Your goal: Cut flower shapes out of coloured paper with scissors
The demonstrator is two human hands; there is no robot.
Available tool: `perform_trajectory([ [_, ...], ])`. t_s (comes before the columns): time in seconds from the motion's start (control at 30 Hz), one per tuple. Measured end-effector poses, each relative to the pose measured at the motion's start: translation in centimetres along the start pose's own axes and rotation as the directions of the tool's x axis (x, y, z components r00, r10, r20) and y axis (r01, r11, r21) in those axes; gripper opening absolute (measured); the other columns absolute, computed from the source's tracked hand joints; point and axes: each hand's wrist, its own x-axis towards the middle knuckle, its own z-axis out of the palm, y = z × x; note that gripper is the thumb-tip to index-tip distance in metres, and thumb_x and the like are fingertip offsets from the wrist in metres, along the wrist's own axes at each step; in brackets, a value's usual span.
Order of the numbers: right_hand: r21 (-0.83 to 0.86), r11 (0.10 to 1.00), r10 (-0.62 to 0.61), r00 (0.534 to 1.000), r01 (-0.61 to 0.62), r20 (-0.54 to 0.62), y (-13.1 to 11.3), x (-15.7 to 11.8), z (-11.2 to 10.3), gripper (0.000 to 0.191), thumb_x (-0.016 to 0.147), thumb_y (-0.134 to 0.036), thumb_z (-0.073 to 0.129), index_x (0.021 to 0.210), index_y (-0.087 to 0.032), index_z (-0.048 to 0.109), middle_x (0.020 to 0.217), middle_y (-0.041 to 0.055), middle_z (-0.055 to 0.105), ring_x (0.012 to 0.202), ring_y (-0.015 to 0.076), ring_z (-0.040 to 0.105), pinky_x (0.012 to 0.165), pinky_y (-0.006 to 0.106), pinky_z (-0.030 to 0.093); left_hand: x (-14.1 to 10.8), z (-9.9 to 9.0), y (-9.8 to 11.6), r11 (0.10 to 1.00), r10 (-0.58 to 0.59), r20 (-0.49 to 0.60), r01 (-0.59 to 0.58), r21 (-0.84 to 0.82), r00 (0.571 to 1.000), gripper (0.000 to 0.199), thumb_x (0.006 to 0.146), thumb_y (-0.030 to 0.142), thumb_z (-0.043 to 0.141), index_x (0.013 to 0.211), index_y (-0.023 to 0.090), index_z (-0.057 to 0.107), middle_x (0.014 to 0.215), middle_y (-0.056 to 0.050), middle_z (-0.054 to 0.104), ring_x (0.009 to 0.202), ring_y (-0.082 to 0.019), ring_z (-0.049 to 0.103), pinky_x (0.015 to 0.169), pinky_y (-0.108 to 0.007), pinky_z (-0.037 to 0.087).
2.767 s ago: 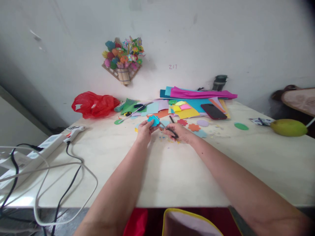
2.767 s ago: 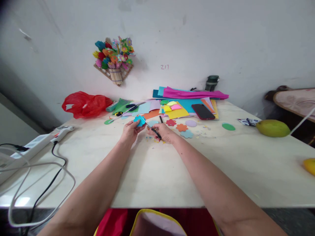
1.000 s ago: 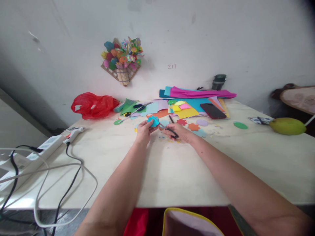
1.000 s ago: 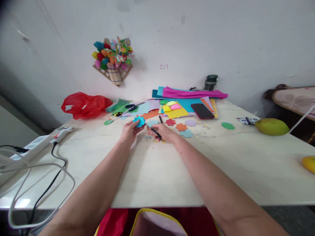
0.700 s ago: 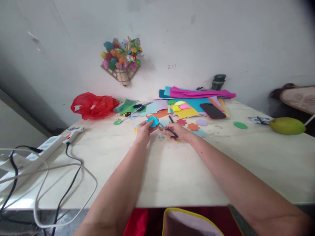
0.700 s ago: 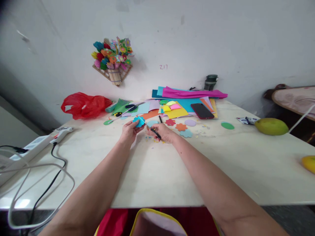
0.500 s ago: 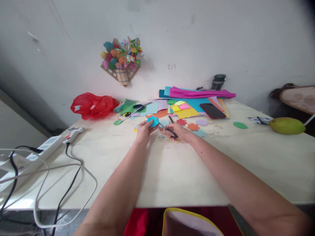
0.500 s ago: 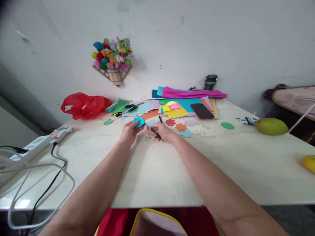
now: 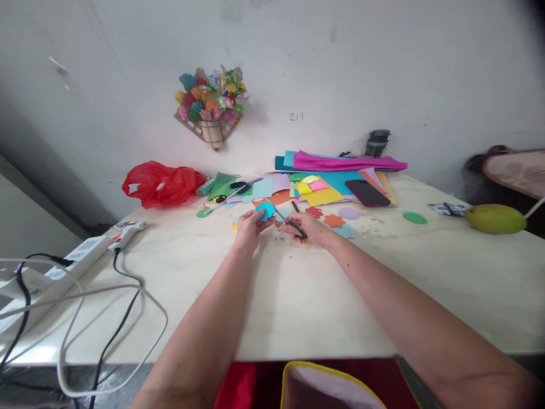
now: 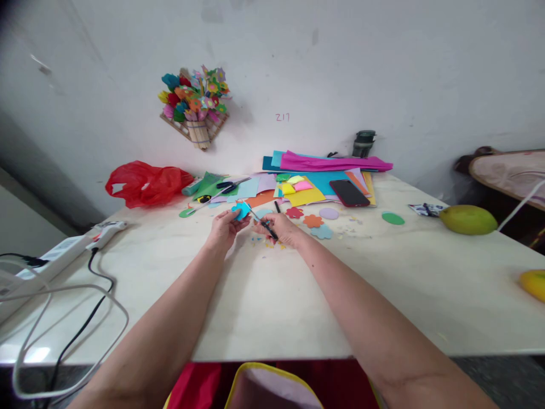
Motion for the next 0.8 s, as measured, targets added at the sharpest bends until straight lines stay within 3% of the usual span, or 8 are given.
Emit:
perform_trajectory([
  [0.43, -0.025, 1.000, -0.015, 1.000, 0.014, -0.019, 0.3, 0.2, -0.7, 0.026, 0.056, -0.025, 0.073, 0.072, -0.015, 0.056, 0.043, -0.0063, 0.047, 0.032, 0.0053, 0.039, 0.031, 0.017, 0.030, -0.7, 0.2, 0.5, 0.989, -0.126, 0.142, 0.114, 0.095, 0.982, 0.015, 0.061, 0.021, 0.065, 0.071, 0.011, 0.061, 0.069, -0.009, 0.069, 0.060, -0.017, 0.065, 0.062, -0.028, 0.054],
  [0.6, 0.036, 0.999, 0.013, 1.000, -0.013, 0.015, 1.2, 0.8, -1.0, 0.016, 0.064, -0.025, 0.063, 0.072, -0.014, 0.057, 0.044, -0.0041, 0.049, 0.033, 0.0064, 0.041, 0.031, 0.018, 0.031, -0.7, 0.2, 0.7, 0.992, -0.095, 0.131, 0.084, 0.090, 0.987, 0.029, 0.060, 0.028, 0.073, 0.081, 0.013, 0.061, 0.070, -0.008, 0.069, 0.061, -0.017, 0.065, 0.064, -0.029, 0.054],
  [0.8, 0.063, 0.998, 0.025, 0.998, -0.029, 0.060, 1.3, 0.8, -1.0, 0.013, 0.065, -0.024, 0.061, 0.071, -0.013, 0.058, 0.046, -0.0033, 0.051, 0.033, 0.0067, 0.042, 0.031, 0.018, 0.032, -0.5, 0.0, 0.3, 0.999, -0.021, 0.094, 0.017, 0.050, 0.995, 0.029, 0.053, 0.025, 0.080, 0.070, 0.012, 0.061, 0.067, -0.004, 0.066, 0.062, -0.015, 0.064, 0.069, -0.032, 0.053],
])
